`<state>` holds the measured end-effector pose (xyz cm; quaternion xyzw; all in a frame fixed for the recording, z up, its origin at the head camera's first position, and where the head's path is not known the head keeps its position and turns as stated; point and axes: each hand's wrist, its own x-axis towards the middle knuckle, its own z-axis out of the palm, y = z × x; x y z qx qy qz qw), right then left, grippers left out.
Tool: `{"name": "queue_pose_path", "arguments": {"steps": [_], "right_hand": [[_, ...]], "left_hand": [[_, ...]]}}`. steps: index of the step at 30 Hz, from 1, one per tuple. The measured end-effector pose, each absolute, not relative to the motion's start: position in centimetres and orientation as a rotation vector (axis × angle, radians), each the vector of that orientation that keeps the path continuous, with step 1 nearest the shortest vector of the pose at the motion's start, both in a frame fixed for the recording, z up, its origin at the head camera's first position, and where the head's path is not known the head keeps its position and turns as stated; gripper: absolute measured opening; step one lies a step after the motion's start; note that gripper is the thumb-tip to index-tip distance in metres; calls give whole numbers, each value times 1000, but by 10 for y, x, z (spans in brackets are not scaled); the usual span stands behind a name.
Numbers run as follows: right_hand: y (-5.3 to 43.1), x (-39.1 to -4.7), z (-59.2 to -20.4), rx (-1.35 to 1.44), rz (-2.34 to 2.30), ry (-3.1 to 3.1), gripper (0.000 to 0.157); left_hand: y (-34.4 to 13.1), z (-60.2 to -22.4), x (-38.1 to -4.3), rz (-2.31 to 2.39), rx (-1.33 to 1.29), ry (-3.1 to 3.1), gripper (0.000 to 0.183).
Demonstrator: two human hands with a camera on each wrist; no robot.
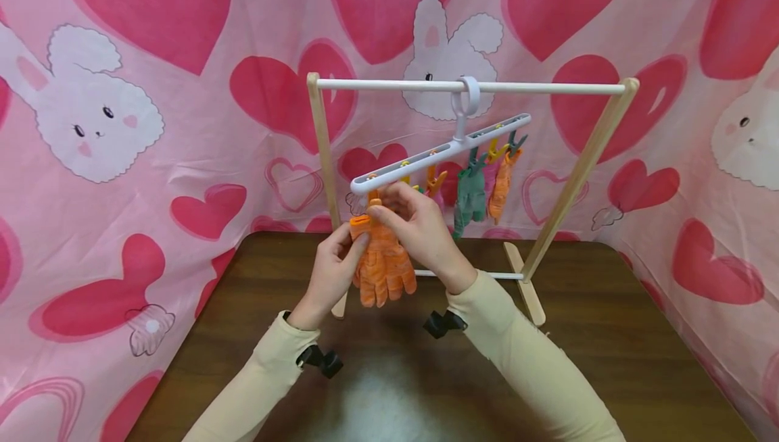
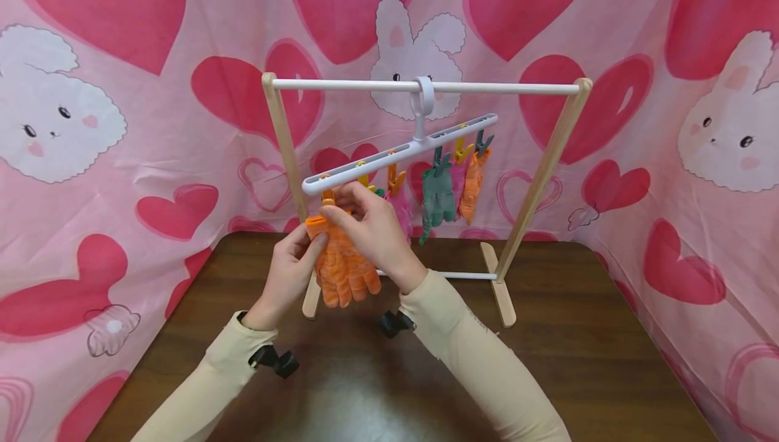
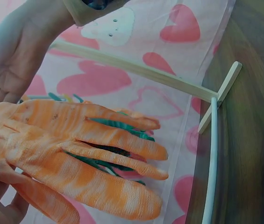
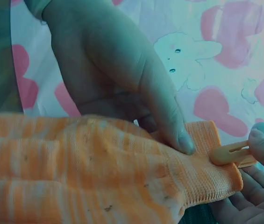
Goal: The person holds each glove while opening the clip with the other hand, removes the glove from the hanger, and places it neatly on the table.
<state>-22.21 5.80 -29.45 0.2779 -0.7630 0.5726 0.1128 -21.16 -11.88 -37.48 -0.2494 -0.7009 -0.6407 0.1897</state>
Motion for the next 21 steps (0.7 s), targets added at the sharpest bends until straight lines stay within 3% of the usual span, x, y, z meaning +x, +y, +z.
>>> {"name": "queue_pose_path", "arguments": {"steps": [21], "right_hand": [[56, -218, -296, 750, 1722, -2198, 28]], "left_hand": [[-134, -394, -207, -1793, -613, -2060, 15]]}}
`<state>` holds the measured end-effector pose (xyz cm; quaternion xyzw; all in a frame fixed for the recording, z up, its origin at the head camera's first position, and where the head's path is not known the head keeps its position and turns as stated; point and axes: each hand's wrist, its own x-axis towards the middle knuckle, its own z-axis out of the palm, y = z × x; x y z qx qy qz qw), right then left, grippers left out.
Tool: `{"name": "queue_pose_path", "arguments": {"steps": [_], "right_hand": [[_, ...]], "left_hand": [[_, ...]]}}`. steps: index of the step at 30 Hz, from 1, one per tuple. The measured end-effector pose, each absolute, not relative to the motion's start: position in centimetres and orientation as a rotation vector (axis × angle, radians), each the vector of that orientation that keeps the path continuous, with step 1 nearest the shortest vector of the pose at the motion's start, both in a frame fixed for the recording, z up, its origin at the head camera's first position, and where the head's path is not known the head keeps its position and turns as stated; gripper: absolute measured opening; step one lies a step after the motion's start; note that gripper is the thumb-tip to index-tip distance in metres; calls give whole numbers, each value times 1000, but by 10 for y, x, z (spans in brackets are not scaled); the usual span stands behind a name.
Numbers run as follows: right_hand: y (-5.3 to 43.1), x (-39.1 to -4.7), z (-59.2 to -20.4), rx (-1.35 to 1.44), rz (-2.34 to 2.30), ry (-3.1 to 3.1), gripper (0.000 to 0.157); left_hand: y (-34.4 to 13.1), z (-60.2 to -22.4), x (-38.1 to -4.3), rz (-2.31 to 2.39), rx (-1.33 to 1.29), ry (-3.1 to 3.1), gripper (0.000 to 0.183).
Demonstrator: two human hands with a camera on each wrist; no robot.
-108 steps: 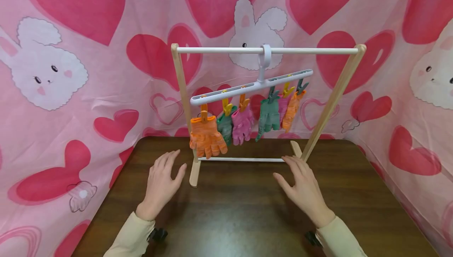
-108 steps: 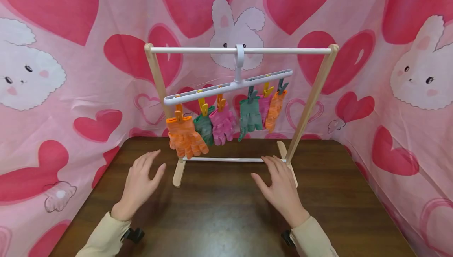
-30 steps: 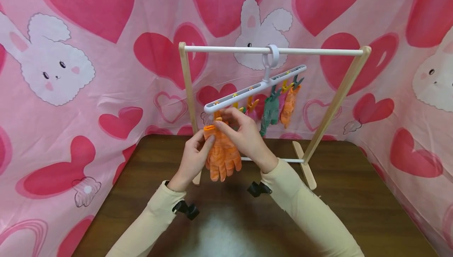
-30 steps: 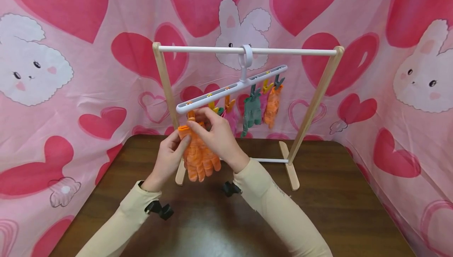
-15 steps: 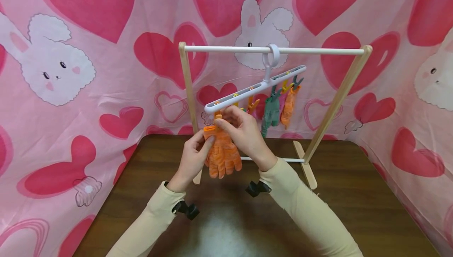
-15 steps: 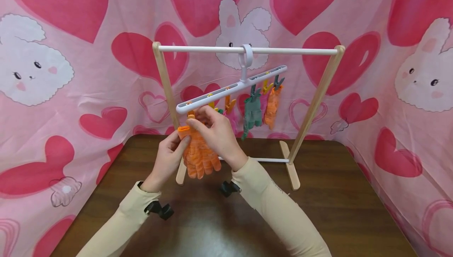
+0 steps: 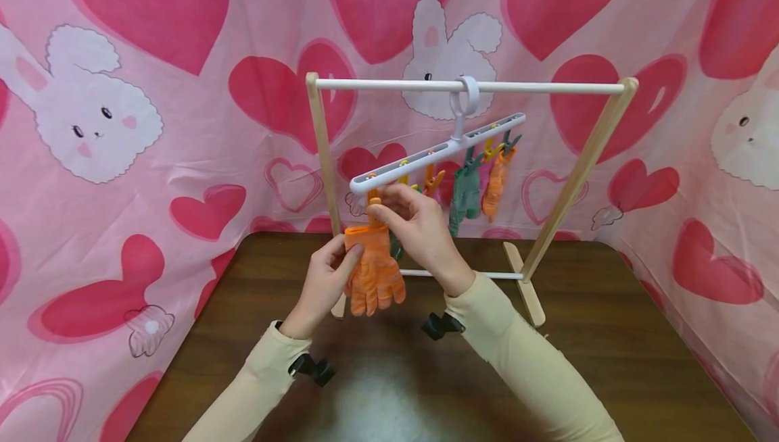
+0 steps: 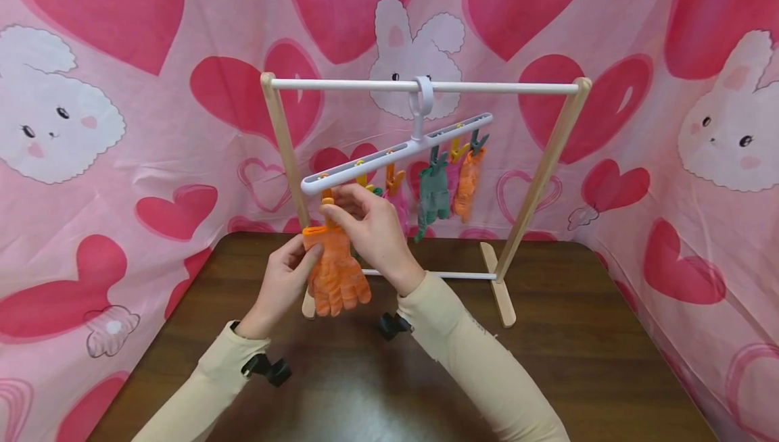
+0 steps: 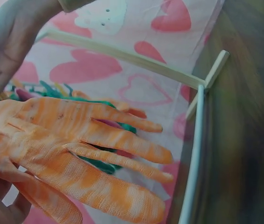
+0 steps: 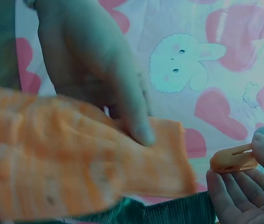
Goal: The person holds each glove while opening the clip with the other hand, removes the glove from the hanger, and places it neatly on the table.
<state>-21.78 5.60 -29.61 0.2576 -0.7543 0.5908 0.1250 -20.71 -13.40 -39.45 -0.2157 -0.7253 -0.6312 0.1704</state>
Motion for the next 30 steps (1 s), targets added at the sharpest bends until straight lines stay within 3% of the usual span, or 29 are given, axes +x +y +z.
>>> {"name": "queue_pose_path", "arguments": {"steps": [8, 17, 24, 30], "right_hand": [[57, -214, -296, 754, 1682, -2226, 37], [62, -211, -304, 805, 1600, -2197, 42], [67, -204, -310, 882, 1561, -2107, 43], [74, -201, -310, 933, 1528, -2038, 48]], "left_hand": [[-166, -416, -211, -1723, -451, -2129, 13], [-223, -439, -235, -1239, -199, -2211, 8], [-263, -458, -252, -892, -173, -2239, 13], [-269, -478, -258, -554, -261, -2449, 19]]}}
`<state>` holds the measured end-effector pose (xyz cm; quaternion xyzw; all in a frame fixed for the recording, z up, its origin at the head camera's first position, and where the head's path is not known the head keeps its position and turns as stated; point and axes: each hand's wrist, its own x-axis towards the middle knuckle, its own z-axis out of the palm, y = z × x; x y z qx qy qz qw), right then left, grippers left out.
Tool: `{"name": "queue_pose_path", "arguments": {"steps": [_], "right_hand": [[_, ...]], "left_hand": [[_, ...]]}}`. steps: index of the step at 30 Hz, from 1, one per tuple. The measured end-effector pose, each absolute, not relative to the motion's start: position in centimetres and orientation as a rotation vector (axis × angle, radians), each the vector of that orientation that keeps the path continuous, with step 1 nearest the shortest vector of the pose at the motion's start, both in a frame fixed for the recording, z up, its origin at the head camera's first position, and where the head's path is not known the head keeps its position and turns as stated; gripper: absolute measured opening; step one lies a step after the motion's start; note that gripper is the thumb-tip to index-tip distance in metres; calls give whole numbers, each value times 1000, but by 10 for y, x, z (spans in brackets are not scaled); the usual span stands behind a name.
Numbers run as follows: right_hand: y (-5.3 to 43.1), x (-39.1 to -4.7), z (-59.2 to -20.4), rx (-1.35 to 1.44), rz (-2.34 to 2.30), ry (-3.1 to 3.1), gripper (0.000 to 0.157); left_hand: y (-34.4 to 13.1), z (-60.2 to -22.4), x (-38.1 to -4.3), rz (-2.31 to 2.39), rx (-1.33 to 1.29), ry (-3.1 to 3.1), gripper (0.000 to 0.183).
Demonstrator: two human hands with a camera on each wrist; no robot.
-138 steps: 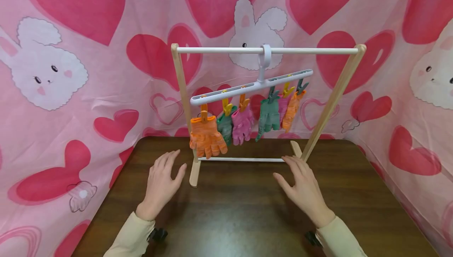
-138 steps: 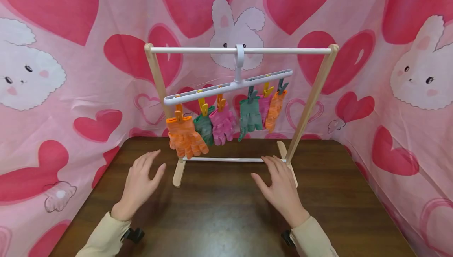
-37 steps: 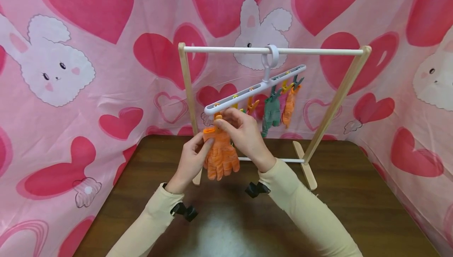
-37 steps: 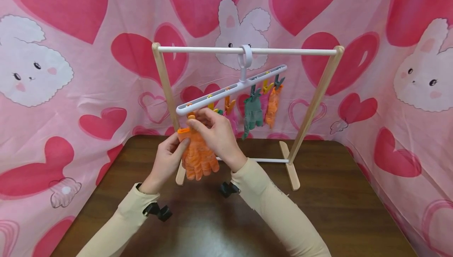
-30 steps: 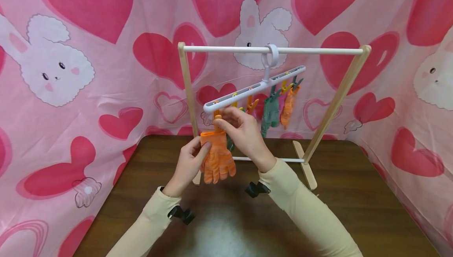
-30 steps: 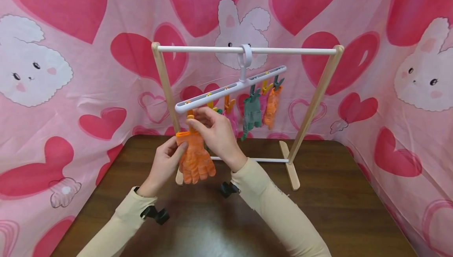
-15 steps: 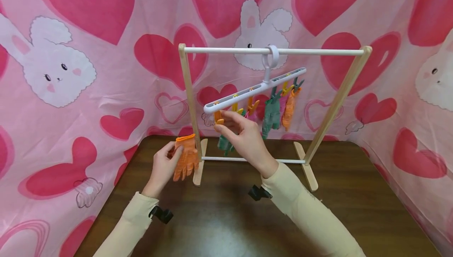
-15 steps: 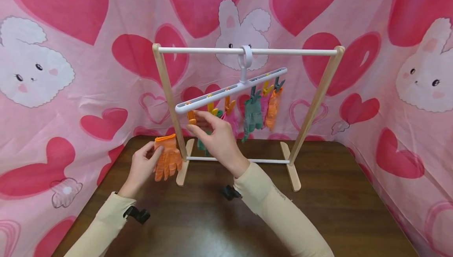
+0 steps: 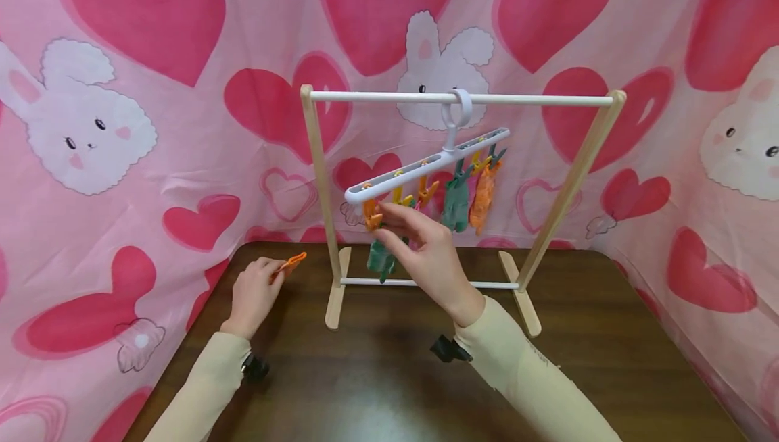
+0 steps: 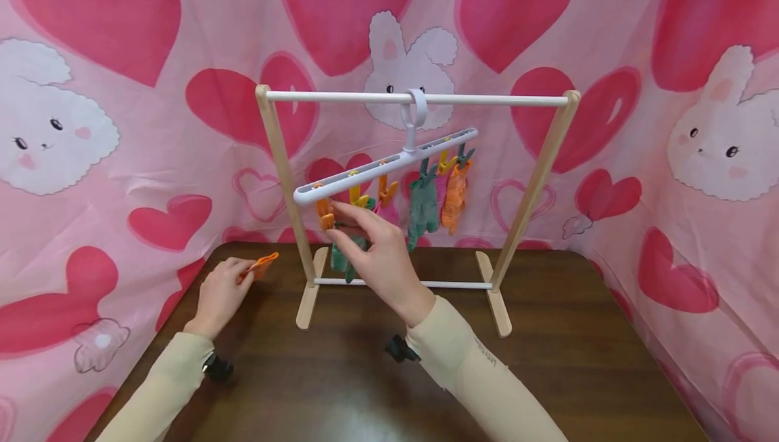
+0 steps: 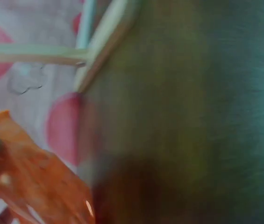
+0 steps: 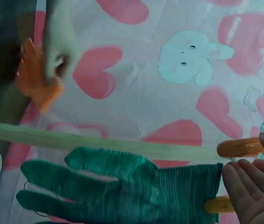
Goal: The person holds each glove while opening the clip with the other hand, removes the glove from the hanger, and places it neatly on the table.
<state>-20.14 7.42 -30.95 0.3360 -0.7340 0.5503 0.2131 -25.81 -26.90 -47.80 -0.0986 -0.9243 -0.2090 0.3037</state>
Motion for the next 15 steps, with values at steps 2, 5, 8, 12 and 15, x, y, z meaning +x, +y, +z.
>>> {"name": "queue_pose_path", "arguments": {"steps": [2, 5, 8, 12, 15], "right_hand": [[76, -201, -310, 945, 1528, -2022, 48], [80, -201, -312, 957, 1528, -2007, 47], [84, -202, -314, 947, 1523, -1997, 43], [91, -204, -317, 908, 1496, -2003, 37], [96, -205, -320, 878, 1475, -2014, 34]], "left_hand": [[-266, -486, -258, -486, -315, -2536, 20], [-261, -494, -257, -441, -362, -2683, 21], [-257, -500, -255, -422, -368, -2822, 22], [-256, -503, -252, -404, -354, -2919, 24], [-255, -504, -251, -432, -344, -2939, 26]]}}
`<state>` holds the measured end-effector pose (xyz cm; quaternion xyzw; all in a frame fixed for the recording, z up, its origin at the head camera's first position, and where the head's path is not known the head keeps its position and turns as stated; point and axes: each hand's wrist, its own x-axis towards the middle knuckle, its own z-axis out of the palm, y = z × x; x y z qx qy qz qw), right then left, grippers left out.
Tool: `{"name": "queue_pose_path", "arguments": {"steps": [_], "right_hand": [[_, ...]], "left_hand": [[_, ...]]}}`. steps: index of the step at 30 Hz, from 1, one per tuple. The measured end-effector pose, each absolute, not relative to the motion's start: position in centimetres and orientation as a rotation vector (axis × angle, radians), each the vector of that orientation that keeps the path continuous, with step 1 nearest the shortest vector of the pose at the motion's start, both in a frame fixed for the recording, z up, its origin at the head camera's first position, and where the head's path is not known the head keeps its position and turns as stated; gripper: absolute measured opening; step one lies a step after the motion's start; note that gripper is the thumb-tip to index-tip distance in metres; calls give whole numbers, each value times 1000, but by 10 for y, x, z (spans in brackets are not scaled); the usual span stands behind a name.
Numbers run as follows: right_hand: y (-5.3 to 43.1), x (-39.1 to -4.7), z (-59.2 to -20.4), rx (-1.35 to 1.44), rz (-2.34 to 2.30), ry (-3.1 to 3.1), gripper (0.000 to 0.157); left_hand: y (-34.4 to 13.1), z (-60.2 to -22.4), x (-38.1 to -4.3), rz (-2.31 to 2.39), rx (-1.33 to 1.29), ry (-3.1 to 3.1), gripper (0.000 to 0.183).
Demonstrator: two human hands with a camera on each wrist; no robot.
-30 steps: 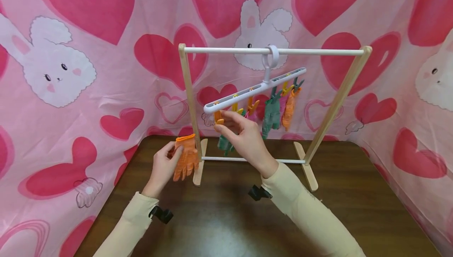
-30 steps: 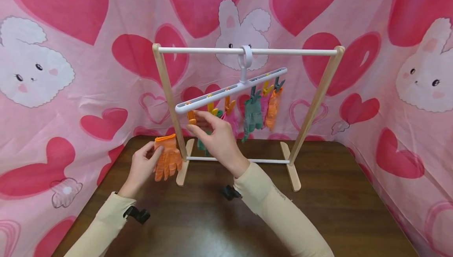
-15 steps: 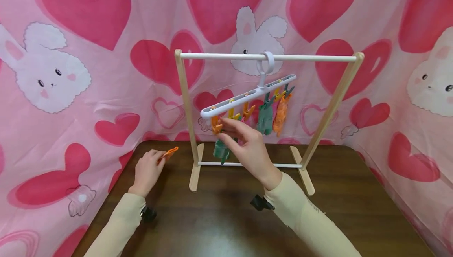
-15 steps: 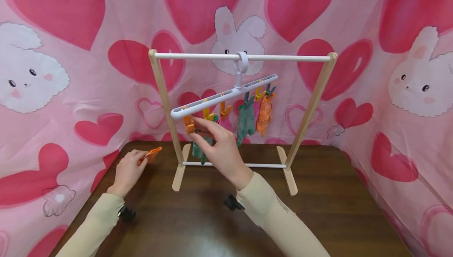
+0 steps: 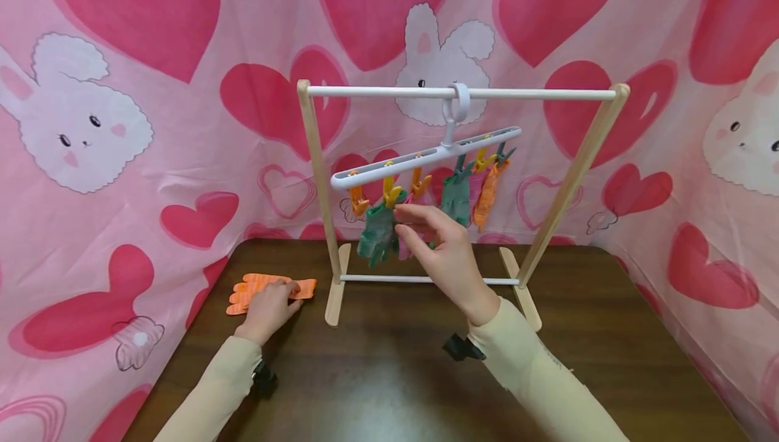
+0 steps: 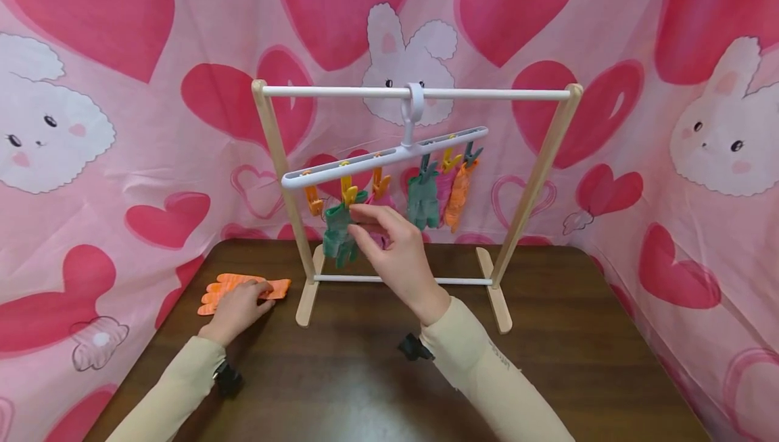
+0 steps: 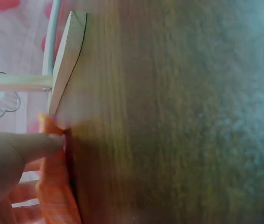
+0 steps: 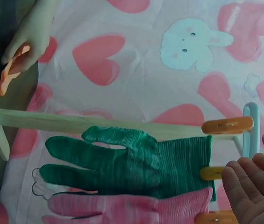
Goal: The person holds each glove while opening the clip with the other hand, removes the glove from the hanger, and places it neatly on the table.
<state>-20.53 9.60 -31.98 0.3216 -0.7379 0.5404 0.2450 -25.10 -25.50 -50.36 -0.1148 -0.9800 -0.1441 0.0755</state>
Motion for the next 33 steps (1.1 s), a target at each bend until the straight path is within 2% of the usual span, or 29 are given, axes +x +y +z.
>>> {"name": "queue_pose_path", "arguments": {"steps": [4, 8, 19, 26, 33], "right_hand": [[102, -207, -323, 858, 1489, -2021, 32], [108, -210, -327, 847, 1521, -2039, 32], [116, -214, -328, 779, 1489, -2087, 25], [116, -217, -326, 748, 1477, -2107, 25], [115, -219, -326, 735, 1509, -2112, 24]], "left_hand": [[-255, -502, -248, -458, -344, -2968, 25], [-256, -501, -245, -472, -337, -2962, 14], [-250, -504, -245, -506, -265, -2877, 18], [-222, -469, -244, -703, -313, -2559, 17], [-184, -423, -243, -1079, -479, -2310, 22]]}}
